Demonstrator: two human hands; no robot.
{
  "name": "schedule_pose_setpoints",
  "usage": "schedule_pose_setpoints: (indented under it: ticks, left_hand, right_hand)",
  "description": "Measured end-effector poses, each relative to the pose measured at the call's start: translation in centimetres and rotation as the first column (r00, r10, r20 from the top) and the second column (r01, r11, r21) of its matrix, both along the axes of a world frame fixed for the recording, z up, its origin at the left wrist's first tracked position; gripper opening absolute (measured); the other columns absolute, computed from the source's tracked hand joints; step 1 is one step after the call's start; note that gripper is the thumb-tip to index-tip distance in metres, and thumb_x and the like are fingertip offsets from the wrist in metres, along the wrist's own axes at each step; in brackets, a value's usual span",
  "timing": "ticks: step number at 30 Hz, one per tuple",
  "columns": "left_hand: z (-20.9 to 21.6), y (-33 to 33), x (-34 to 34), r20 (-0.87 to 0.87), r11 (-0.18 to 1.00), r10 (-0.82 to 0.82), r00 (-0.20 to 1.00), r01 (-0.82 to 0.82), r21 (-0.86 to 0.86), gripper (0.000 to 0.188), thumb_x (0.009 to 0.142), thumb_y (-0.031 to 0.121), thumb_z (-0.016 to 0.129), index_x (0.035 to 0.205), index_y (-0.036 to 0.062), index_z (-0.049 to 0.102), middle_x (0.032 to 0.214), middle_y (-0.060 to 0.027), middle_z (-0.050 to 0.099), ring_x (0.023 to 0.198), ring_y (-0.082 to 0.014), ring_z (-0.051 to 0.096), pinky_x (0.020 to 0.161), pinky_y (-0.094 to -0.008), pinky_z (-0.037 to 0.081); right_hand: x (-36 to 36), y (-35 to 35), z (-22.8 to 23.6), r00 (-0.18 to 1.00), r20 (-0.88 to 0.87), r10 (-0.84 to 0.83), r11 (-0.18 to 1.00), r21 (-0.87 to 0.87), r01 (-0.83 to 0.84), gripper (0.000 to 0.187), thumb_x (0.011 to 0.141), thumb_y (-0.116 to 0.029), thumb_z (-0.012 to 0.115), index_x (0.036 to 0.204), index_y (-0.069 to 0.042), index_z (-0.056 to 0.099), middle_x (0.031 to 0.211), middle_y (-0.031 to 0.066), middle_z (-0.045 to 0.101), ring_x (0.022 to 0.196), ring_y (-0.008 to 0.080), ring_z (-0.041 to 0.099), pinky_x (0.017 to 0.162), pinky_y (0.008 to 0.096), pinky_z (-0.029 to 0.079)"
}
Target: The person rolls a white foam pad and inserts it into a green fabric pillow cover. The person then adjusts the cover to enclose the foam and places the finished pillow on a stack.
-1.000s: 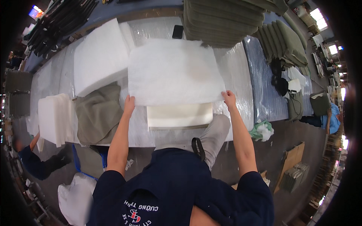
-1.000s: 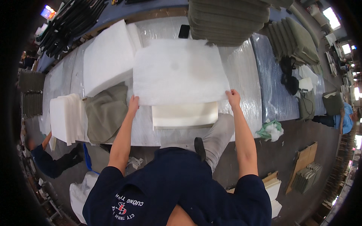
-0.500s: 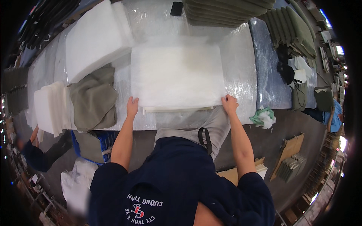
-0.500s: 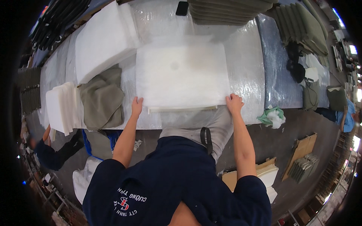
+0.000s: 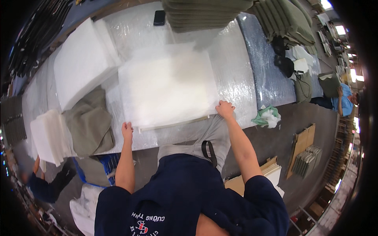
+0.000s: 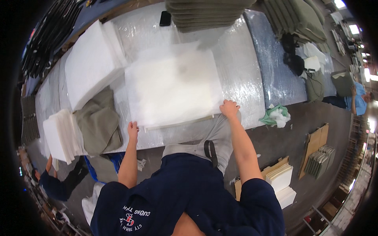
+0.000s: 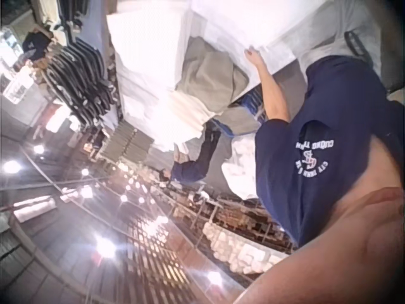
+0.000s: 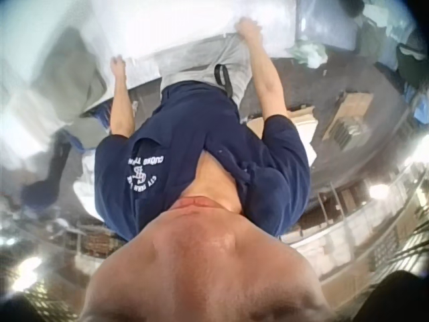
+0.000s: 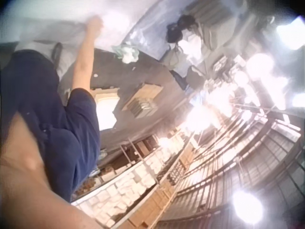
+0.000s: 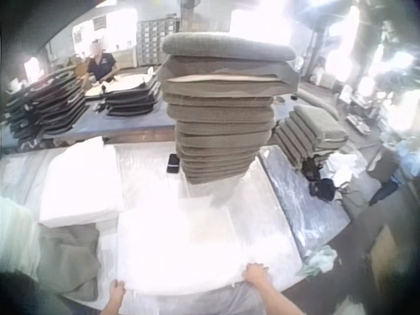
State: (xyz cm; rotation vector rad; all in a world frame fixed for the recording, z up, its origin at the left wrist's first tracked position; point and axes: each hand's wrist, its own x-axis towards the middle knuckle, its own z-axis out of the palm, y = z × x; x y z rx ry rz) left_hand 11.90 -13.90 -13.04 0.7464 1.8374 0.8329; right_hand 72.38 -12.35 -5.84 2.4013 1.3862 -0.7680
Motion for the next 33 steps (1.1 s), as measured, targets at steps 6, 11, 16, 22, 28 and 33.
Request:
schedule_pose_setpoints:
  ticks: [6,11,16,22,28,33]
  left_hand:
    - [-1.7,-0.9,-1.0,-0.130,0.991,-0.129,0.983,0.122,-0.057,0.024,0.100,0.026,0.068,0.103,0.0023,0.063,0.072,-0.0009,0.059,0.063,-0.0112,0.056,0.057,-0.0298,0.046]
    - [0.3,1.6,0.7,-0.205,0.985,-0.154,0.967,0.133,-0.112,0.044,0.098,0.031,0.068,0.127,-0.0014,0.060,0.102,-0.0091,0.068,0.092,-0.0179,0.062,0.086,-0.0356,0.051]
    - [0.9,6.2,1.9,-0.147,0.999,-0.018,0.989,0.012,-0.040,0.052,0.094,0.031,0.068,0.135,0.0001,0.057,0.114,-0.0126,0.068,0.102,-0.0230,0.061,0.094,-0.0371,0.048]
    - [1.2,8.7,1.4,-0.437,0.950,-0.262,0.860,0.150,-0.274,0.054,0.093,0.027,0.068,0.139,0.0031,0.056,0.133,-0.0230,0.061,0.119,-0.0333,0.059,0.102,-0.0419,0.047]
    - [5.8,12.3,10.6,-0.867,0.904,-0.060,0.494,0.396,0.163,0.064,0.090,0.023,0.067,0.151,0.0146,0.050,0.163,-0.0214,0.035,0.151,-0.0439,0.029,0.118,-0.0641,0.024]
    - [7.0,17.0,19.2,-0.828,0.502,-0.499,0.257,0.864,-0.034,0.070,0.097,0.035,0.061,0.162,0.0220,0.039,0.174,-0.0152,0.021,0.160,-0.0432,0.013,0.126,-0.0680,0.008]
  right_hand:
    - [0.4,-0.3,-0.3,0.999,0.033,-0.009,0.999,-0.038,0.010,0.038,0.086,-0.033,0.063,0.117,-0.015,0.076,0.129,0.0141,0.068,0.128,0.0401,0.057,0.108,0.0690,0.035]
    - [0.7,-0.3,0.3,0.994,-0.086,-0.064,0.998,-0.012,0.063,0.050,0.086,-0.035,0.066,0.132,-0.016,0.067,0.139,0.0169,0.062,0.130,0.0384,0.056,0.109,0.0702,0.033]
    - [0.9,0.2,-0.6,0.964,-0.242,-0.106,0.883,0.424,0.203,0.062,0.089,-0.028,0.069,0.148,-0.017,0.053,0.147,0.0200,0.057,0.133,0.0405,0.055,0.112,0.0601,0.040]
    - [-0.8,1.5,-2.2,0.969,-0.206,0.138,0.911,0.410,-0.043,0.063,0.092,-0.024,0.068,0.152,-0.014,0.050,0.153,0.0244,0.048,0.137,0.0456,0.048,0.112,0.0527,0.043]
    - [-5.4,7.4,0.3,0.995,0.025,0.092,0.750,0.656,-0.085,0.061,0.095,-0.031,0.065,0.153,-0.017,0.050,0.162,0.0203,0.040,0.148,0.0454,0.036,0.118,0.0633,0.031]
    - [-11.8,14.6,1.3,0.867,0.139,0.479,0.693,0.547,-0.470,0.065,0.097,-0.038,0.064,0.157,-0.022,0.047,0.170,0.0159,0.029,0.157,0.0433,0.021,0.123,0.0675,0.018]
